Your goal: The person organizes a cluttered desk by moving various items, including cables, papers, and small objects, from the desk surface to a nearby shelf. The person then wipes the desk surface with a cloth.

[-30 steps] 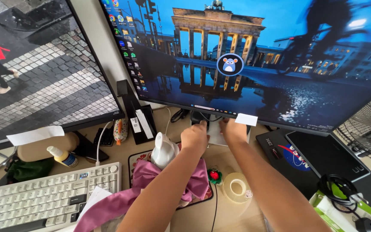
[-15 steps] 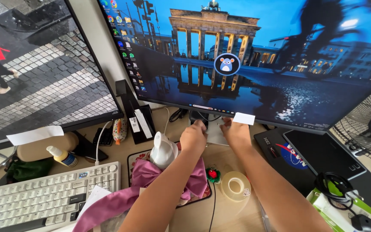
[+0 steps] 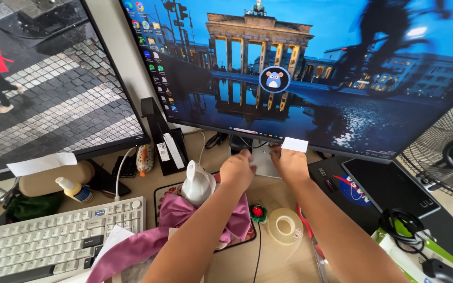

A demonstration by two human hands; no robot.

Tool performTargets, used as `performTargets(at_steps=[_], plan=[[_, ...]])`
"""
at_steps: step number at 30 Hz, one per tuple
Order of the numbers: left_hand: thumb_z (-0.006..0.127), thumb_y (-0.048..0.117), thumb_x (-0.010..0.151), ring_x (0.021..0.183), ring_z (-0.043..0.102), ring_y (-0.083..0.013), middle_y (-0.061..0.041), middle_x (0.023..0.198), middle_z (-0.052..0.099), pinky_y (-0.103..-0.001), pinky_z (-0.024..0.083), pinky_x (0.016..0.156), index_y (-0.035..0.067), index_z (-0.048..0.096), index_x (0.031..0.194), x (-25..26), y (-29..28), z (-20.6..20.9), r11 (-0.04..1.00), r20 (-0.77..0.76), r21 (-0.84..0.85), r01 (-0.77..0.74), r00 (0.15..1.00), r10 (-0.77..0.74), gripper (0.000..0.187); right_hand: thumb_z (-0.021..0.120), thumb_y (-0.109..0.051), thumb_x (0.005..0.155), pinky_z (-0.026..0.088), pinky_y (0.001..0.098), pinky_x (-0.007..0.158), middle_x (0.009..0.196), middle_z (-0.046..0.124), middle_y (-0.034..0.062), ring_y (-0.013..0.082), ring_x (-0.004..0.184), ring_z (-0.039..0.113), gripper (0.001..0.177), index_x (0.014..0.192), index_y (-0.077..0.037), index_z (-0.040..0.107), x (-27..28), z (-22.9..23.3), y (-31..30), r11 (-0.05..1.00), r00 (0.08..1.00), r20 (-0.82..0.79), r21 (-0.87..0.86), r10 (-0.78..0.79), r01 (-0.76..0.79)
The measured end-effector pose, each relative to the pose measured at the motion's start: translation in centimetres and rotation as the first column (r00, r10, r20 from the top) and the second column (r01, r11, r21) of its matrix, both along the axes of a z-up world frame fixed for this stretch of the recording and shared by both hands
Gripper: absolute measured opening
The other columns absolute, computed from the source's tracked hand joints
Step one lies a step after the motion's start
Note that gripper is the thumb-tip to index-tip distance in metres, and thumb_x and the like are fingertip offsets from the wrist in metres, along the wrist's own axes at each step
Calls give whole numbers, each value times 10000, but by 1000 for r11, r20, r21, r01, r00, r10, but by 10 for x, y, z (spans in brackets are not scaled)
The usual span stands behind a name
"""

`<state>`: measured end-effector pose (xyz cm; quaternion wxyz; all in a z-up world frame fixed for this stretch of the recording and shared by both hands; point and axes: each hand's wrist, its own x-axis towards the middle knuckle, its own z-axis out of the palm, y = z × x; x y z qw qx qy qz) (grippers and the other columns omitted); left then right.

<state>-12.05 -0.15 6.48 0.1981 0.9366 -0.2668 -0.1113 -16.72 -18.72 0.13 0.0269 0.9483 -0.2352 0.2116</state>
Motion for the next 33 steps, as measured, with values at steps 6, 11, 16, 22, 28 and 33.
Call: performTargets(at_steps=[6, 11, 16, 22, 28, 33], plan=[[674, 451, 955, 1015, 728, -282, -61, 1002, 654, -393, 626, 894, 182, 513, 1145, -14, 4, -15, 960, 203, 228, 160, 957, -208, 366, 669, -527, 941, 567, 484, 842, 828, 731, 97, 327, 851, 749, 392, 1032, -147, 700, 21, -39, -23, 993, 999, 13, -113, 37, -35], [660, 403, 971, 987, 717, -288, -61, 1005, 644, -405, 623, 857, 158, 540, 1128, -2, -5, -45, 960, 229, 240, 146, 952, -202, 315, 714, -504, 882, 581, 466, 681, 666, 680, 67, 317, 705, 736, 309, 827, -205, 661, 34, -65, -34, 978, 983, 146, -194, 108, -79], [703, 323, 922, 903, 742, -245, 1, 909, 644, -374, 631, 805, 230, 568, 1097, 8, -5, -45, 981, 194, 130, 141, 967, -165, 240, 723, -520, 856, 577, 458, 606, 598, 638, 86, 319, 639, 717, 326, 760, -215, 660, 38, -49, -27, 964, 973, 194, -255, 127, -75], [747, 212, 895, 878, 769, -257, -10, 892, 728, -400, 654, 764, 221, 594, 1043, 18, -13, -33, 980, 170, -197, 28, 985, 6, 214, 605, -594, 971, 582, 434, 878, 1014, 799, -33, 243, 982, 765, 369, 1071, -272, 754, 11, 17, -7, 957, 986, -166, 285, -5, 53], [735, 186, 895, 890, 763, -267, -32, 934, 750, -418, 654, 754, 181, 615, 1043, 21, -29, -37, 921, 58, -390, -11, 998, 37, 190, 754, -384, 815, 604, 401, 928, 1037, 787, -145, 154, 1022, 744, 287, 1093, -370, 683, -23, 61, 27, 862, 973, -139, 499, 186, -94], [766, 164, 847, 911, 754, -269, -41, 949, 695, -403, 646, 784, 187, 642, 1015, 24, -43, -40, 866, -8, -499, -34, 999, 34, 210, 720, -336, 838, 609, 324, 867, 940, 770, -165, 91, 917, 722, 261, 1091, -346, 661, -23, 44, 22, 857, 976, -72, 495, 207, -145]])
